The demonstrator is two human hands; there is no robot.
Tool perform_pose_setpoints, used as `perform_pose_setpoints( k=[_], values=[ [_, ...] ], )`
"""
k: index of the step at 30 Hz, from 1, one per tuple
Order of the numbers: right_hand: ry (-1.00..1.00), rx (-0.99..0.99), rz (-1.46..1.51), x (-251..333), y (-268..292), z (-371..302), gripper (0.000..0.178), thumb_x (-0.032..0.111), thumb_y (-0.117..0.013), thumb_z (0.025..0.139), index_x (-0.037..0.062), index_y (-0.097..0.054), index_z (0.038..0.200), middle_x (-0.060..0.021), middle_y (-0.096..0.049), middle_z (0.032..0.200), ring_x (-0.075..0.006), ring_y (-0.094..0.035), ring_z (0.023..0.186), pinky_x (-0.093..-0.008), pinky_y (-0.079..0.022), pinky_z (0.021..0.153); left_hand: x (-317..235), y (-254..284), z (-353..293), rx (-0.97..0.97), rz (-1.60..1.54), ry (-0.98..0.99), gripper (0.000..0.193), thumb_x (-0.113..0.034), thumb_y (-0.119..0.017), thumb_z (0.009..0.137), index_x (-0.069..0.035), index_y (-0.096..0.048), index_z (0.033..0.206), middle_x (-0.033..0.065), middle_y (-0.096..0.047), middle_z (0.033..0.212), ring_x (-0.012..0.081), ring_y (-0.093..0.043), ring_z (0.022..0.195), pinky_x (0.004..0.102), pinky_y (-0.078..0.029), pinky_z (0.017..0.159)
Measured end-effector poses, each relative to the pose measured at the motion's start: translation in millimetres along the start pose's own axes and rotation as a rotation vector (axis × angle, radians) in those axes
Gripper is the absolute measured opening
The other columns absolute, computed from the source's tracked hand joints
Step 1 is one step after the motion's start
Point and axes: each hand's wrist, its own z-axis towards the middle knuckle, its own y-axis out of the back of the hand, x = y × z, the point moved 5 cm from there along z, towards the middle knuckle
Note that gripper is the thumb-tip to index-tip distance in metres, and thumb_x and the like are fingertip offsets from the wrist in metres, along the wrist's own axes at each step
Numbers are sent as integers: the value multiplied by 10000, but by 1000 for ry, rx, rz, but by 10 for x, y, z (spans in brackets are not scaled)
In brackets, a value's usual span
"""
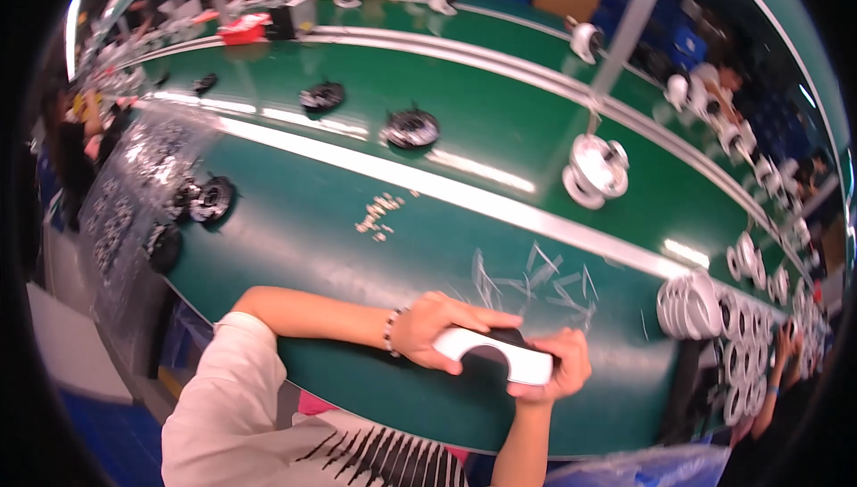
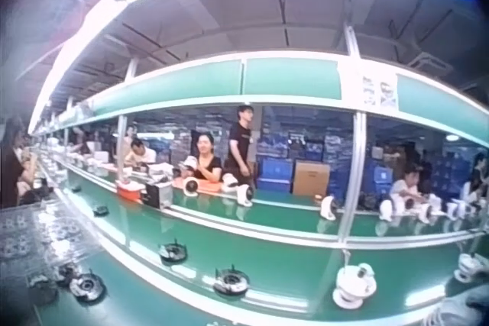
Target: Manually assembling light fixture housings and components on a factory assembly line.
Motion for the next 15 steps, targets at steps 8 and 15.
perform_pose_setpoints(
  k=[8,15],
  values=[
    [-161,-48,-209,-108,38,82,539,308,-552,807,3,-369,1212,-121,-460,1169,-229,-471,1013,-316,-415,777,971,623,397,-588,-159,553,442,-448,-458,843,-12,-521,804,53,-563,768,93,-501,696,235,-423,628],
    [73,-311,-950,-161,919,417,422,150,-726,653,-65,-535,962,-229,-555,923,-332,-549,819,-404,-436,753,2121,1766,724,-713,338,837,524,-474,-424,818,22,-590,769,96,-598,648,206,-594,573,329,-467,536]
  ],
)
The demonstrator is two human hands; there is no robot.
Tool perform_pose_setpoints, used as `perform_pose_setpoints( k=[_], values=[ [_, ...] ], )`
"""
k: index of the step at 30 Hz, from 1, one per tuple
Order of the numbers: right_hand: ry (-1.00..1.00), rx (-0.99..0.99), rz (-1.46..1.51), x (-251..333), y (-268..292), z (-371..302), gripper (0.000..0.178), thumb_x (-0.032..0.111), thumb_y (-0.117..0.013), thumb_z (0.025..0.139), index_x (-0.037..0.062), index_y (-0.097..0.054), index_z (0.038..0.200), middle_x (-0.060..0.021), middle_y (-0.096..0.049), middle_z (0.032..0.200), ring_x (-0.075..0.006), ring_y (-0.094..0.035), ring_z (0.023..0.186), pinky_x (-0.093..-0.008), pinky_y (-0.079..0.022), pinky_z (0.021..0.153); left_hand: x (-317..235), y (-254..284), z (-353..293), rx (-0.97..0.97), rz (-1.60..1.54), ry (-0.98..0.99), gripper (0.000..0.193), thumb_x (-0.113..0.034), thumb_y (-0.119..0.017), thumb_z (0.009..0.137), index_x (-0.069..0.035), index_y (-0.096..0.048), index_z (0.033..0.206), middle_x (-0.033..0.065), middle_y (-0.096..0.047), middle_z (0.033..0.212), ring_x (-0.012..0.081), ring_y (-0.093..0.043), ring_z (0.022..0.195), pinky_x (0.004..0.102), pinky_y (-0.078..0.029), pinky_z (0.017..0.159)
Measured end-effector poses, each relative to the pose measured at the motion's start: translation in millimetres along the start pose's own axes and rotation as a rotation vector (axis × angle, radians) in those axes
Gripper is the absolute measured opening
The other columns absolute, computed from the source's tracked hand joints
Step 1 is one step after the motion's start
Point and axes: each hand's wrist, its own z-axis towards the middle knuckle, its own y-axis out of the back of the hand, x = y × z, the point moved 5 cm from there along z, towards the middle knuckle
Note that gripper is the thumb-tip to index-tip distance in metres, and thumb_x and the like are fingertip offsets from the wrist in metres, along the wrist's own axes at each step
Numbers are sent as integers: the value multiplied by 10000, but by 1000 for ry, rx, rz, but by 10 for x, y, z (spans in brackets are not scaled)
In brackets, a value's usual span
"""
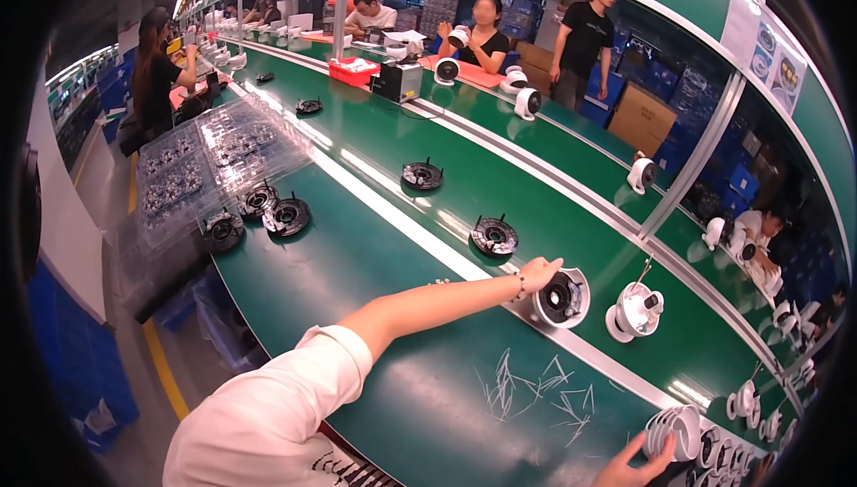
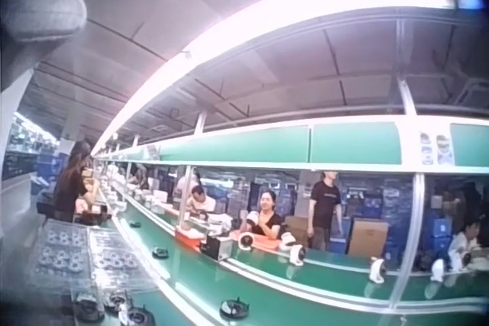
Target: Manually assembling light fixture housings and components on a factory assembly line.
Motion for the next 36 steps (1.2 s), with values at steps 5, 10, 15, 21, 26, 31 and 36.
perform_pose_setpoints(
  k=[5,10,15,21,26,31,36],
  values=[
    [164,-112,-94,-342,12,3,344,169,-715,670,-51,-580,897,-190,-591,849,-300,-575,752,-366,-464,680,144,-283,266,-7,-192,195,552,-451,-442,789,58,-558,970,240,-570,982,343,-585,870,401,-481,731],
    [-148,102,-329,-1160,-9,-42,356,164,-642,675,-34,-567,962,-220,-524,1037,-339,-488,979,-394,-366,877,-63,-588,534,-42,798,-393,321,-273,-422,784,-21,-620,768,225,-590,770,379,-590,741,442,-487,661],
    [-356,223,-453,-1328,-287,-206,421,266,-639,699,55,-530,1046,-125,-562,1034,-283,-516,984,-436,-307,922,-379,-81,241,-92,854,-455,521,-397,-413,840,100,-454,991,300,-540,927,424,-539,882,451,-441,764],
    [-326,35,-346,-1254,-83,-61,513,225,-692,635,85,-486,1084,-101,-459,1130,-288,-378,1114,-514,-196,971,-855,-203,-268,-166,812,-577,529,-389,-461,824,35,-413,1136,230,-534,1045,362,-507,964,409,-411,815],
    [-252,489,-513,-1638,-296,35,312,271,-663,666,151,-597,946,-15,-522,1102,-295,-340,1176,-645,-88,938,-1075,-73,-295,-196,737,-799,434,-325,-497,817,-13,-446,1114,165,-558,1025,311,-508,958,384,-419,806],
    [-81,104,-411,-1275,-90,366,232,247,-682,686,27,-630,742,-113,-613,690,-264,-581,630,-483,-297,921,-1097,521,106,-357,777,-825,301,-229,-511,791,-19,-515,1008,161,-577,947,304,-517,939,392,-436,784],
    [24,253,61,421,-120,475,275,126,-673,681,10,-477,526,-55,-419,422,-102,-372,376,-257,-277,382,-249,958,633,-59,1046,-218,456,-259,-577,712,-8,-462,1075,197,-544,1058,338,-497,1018,386,-421,866]
  ],
)
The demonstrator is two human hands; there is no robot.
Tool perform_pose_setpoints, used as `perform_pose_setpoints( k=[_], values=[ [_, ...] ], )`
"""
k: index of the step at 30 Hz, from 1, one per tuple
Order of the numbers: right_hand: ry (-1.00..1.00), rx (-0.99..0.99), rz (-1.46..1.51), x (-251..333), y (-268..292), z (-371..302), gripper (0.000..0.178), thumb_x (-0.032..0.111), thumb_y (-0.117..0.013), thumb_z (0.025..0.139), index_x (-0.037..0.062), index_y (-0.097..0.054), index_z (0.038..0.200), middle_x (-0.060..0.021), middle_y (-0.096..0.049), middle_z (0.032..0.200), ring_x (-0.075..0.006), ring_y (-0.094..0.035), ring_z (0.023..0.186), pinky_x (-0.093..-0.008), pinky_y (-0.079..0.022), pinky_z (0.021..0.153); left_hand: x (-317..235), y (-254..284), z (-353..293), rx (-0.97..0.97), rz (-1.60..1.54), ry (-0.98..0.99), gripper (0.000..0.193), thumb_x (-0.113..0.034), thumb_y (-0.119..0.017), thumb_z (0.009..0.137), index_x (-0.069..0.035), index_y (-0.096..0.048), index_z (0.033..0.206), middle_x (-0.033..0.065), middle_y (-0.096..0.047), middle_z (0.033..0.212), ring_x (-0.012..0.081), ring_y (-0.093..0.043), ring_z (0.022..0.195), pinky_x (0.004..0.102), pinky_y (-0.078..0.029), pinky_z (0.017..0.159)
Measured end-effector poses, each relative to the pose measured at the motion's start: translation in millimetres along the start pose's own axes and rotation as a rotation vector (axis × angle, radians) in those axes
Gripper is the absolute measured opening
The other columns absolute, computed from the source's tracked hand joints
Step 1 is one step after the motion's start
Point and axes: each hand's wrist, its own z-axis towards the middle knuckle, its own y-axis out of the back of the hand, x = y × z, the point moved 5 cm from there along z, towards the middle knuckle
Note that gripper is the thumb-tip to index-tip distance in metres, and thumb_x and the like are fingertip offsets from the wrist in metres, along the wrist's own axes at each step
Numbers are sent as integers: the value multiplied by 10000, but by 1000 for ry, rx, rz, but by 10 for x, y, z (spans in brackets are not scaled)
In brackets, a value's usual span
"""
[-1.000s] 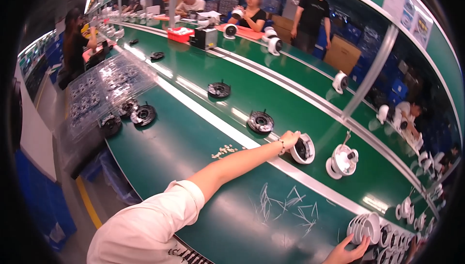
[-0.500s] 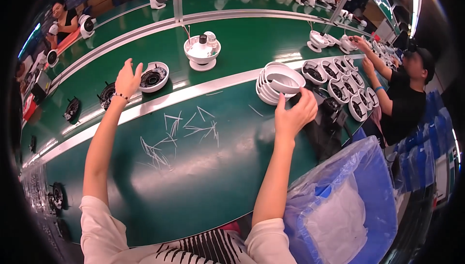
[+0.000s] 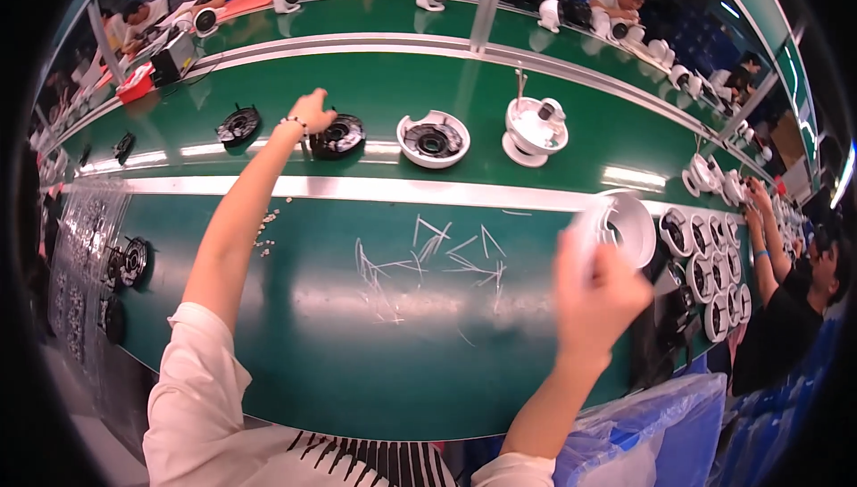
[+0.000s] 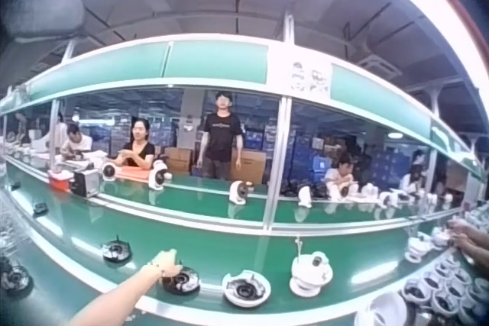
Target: Manually assembling light fixture housings and components on a factory assembly line.
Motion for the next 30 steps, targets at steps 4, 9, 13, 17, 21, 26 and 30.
perform_pose_setpoints(
  k=[4,9,13,17,21,26,30],
  values=[
    [300,350,222,1071,-284,-603,248,168,-657,657,88,-456,536,-55,-438,460,-211,-437,343,-325,-343,368,57,-183,-67,31,-113,-9,465,-237,-673,641,-39,-548,1042,153,-576,1027,282,-542,976,344,-430,853],
    [208,779,228,1669,-620,-1352,323,310,-649,700,68,-495,551,-92,-492,454,-243,-503,367,-320,-397,372,-52,25,-265,-182,-541,-22,379,-145,-693,602,-41,-599,954,128,-610,953,244,-587,882,314,-458,794],
    [201,913,203,1761,-889,-1561,342,353,-649,696,44,-536,602,-81,-520,475,-251,-524,391,-323,-416,393,-142,173,-655,-180,-935,-25,268,-33,-640,684,-1,-575,942,56,-604,824,125,-567,738,243,-459,679],
    [192,989,298,1626,-751,-1292,631,420,-745,540,47,-536,1005,-128,-542,950,-310,-510,897,-416,-417,735,-178,326,-1118,-1,-1324,-44,250,10,-577,749,12,-509,990,58,-582,863,104,-549,769,228,-451,681],
    [312,1189,177,1546,-730,-1272,1089,415,-794,438,64,-238,1306,-177,-195,1351,-377,-158,1256,-528,-184,981,-99,439,-1452,69,-1382,-56,267,11,-553,775,14,-465,1027,74,-583,899,109,-560,801,227,-458,713],
    [272,1204,211,1636,-815,-1342,1101,381,-799,438,29,-215,1303,-214,-237,1311,-383,-235,1206,-503,-190,991,-136,536,-1666,111,-1439,-35,268,16,-535,785,15,-441,1036,90,-585,927,121,-568,835,238,-462,737],
    [220,923,480,1572,-764,-1048,1129,393,-806,406,-12,-225,1284,-207,-290,1271,-361,-272,1185,-414,-222,995,-169,634,-1790,111,-1514,-72,293,19,-522,789,22,-421,1064,103,-584,945,129,-569,859,246,-463,757]
  ],
)
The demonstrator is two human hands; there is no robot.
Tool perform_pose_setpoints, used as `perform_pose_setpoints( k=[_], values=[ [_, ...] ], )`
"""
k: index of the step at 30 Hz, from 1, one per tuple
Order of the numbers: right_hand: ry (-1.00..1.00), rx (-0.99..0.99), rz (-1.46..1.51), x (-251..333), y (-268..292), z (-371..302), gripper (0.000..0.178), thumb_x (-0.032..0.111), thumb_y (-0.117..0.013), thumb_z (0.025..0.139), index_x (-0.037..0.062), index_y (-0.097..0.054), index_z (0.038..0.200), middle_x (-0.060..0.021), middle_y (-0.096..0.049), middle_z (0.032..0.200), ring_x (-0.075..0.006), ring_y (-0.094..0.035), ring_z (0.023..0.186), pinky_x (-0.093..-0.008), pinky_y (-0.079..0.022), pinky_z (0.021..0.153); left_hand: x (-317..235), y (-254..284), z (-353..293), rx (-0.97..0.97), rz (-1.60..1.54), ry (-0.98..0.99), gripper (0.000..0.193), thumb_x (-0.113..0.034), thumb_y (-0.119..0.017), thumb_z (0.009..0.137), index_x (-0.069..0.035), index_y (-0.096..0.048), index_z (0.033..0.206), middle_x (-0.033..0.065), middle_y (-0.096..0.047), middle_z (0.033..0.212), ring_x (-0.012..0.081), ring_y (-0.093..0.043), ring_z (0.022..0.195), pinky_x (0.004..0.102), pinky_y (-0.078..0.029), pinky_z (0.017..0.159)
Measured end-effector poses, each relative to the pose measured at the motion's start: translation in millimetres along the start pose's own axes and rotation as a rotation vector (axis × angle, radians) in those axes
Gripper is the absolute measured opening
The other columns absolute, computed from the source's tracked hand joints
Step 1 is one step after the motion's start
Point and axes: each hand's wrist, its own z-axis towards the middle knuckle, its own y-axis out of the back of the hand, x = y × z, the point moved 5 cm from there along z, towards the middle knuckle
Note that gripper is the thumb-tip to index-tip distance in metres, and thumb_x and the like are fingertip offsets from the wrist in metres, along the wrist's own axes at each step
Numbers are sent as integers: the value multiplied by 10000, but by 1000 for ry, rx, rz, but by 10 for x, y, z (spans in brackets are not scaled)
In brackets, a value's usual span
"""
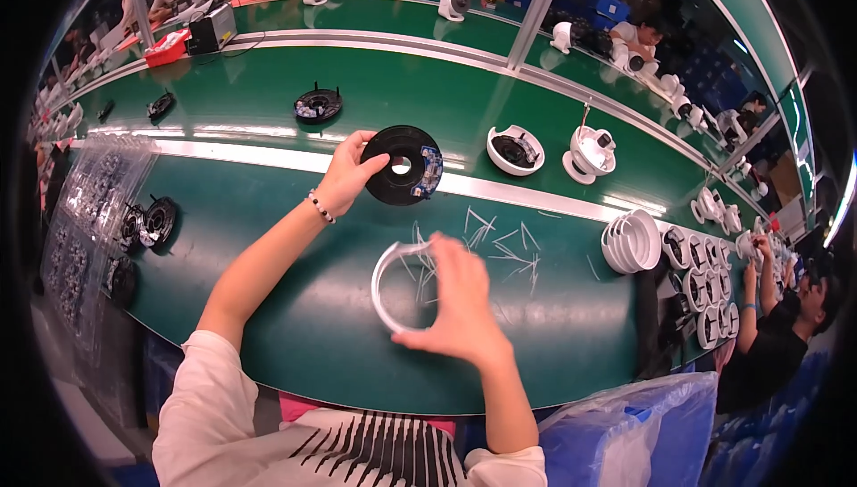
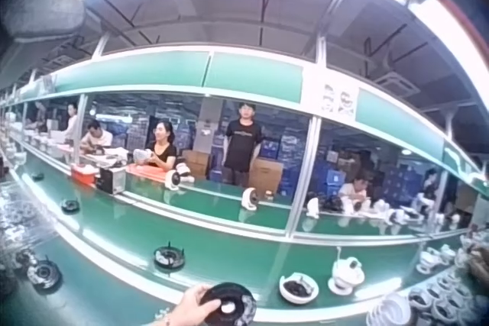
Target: Manually assembling light fixture housings and components on a factory assembly line.
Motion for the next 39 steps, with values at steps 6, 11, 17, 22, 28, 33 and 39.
perform_pose_setpoints(
  k=[6,11,17,22,28,33,39],
  values=[
    [-286,-608,303,-397,116,247,1093,168,-833,469,-5,-156,1311,-161,-274,1285,-242,-327,1178,-338,-302,971,165,-342,-344,62,-100,65,305,8,-531,789,3,-406,1068,97,-583,910,134,-573,802,258,-477,706],
    [-228,-630,341,-387,-125,234,1088,230,-826,480,-1,-159,1308,-183,-257,1278,-260,-364,1151,-352,-331,952,164,-529,-586,474,-730,390,486,-353,-351,891,-69,-284,1280,95,-399,1243,216,-422,1120,380,-337,942],
    [-107,-532,415,-315,-183,276,1150,204,-835,465,0,-95,1321,-183,-232,1318,-264,-339,1187,-364,-305,976,287,-551,-610,364,-886,660,525,-487,-347,843,-107,-442,1192,105,-488,1146,248,-457,1059,434,-339,940],
    [-87,-505,531,-290,-231,373,1138,250,-839,457,-1,-137,1317,-196,-220,1321,-271,-326,1190,-365,-305,970,387,-385,-539,322,-802,693,470,-421,-353,838,-84,-472,1143,111,-512,1108,231,-487,1017,417,-386,894],
    [13,-463,17,-36,-253,412,1154,318,-838,427,10,-166,1313,-180,-314,1236,-309,-345,1135,-392,-322,932,304,-414,-624,306,-712,588,513,-432,-250,889,-51,-441,1173,114,-501,1143,220,-488,1043,366,-393,905],
    [-28,-444,108,-74,-269,442,1166,341,-838,407,21,-177,1313,-175,-334,1221,-310,-347,1117,-400,-324,927,221,-359,-647,442,-814,643,703,-609,-244,823,-59,-373,1241,118,-432,1226,234,-430,1119,378,-347,954],
    [-18,-328,149,-26,-257,517,1153,319,-831,390,18,-198,1305,-169,-331,1237,-318,-330,1134,-397,-314,936,192,-276,-648,556,-789,671,694,-614,-345,799,-63,-398,1219,134,-456,1198,229,-459,1093,386,-381,927]
  ],
)
